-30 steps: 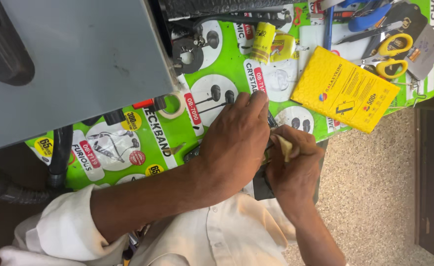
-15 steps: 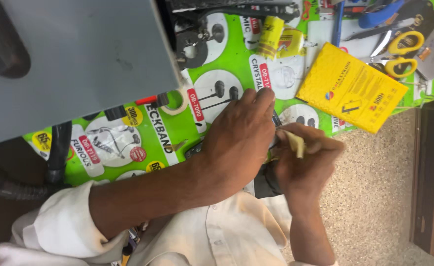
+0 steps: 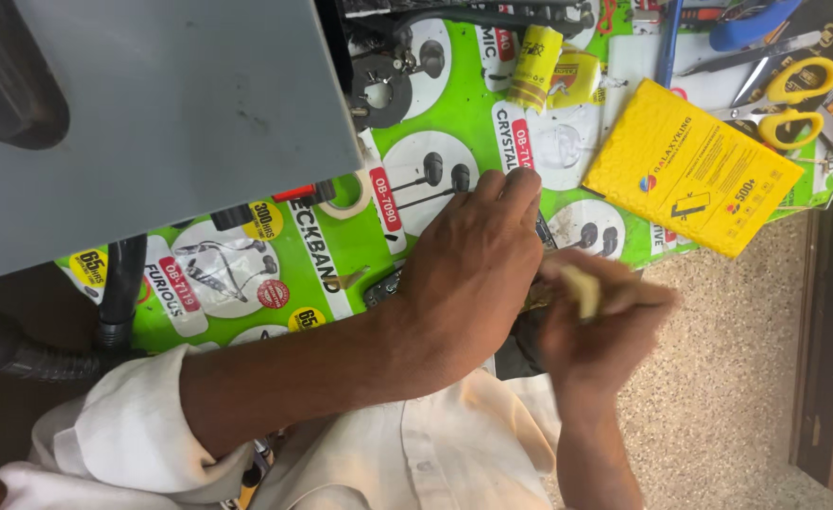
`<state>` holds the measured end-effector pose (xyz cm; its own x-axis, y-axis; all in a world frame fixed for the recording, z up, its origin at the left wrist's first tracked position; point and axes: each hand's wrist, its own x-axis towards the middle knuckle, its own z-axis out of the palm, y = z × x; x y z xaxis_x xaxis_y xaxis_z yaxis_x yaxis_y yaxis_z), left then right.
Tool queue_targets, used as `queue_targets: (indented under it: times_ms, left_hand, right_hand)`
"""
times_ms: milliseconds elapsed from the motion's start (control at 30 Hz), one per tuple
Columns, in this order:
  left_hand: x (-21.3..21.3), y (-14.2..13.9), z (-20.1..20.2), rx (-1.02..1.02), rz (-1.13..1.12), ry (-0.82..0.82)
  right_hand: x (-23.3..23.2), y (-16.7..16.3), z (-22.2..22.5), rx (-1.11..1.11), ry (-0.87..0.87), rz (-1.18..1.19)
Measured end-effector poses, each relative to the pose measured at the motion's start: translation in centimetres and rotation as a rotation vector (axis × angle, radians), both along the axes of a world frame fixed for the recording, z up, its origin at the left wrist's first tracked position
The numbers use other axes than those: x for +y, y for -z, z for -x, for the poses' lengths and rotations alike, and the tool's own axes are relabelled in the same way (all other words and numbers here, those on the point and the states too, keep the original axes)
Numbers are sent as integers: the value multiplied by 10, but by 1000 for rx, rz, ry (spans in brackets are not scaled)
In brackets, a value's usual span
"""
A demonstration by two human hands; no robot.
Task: The person uses a metal tool to pry and adjust components inside a disassembled smartphone chassis. They then wipe the interior surfaces with a cloth and continue to manipulate small parts within the device frame.
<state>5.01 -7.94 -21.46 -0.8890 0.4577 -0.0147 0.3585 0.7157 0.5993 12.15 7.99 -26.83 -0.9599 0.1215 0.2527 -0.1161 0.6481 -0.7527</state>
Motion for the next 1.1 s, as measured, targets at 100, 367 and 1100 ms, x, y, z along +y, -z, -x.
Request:
queue_targets:
  times_ms: [100,367,1100]
  left_hand:
    - [-1,-1,-1,4,23,9]
    - [-1,-2,0,-41,-52,-7]
    - [-9,-1,2,-70,-127,-4]
  right_hand:
    - [2,3,2,-106,160,-220]
    - [-9,-7,1,-102,156,-204]
    - [3,-9,0,-164,-17,-319]
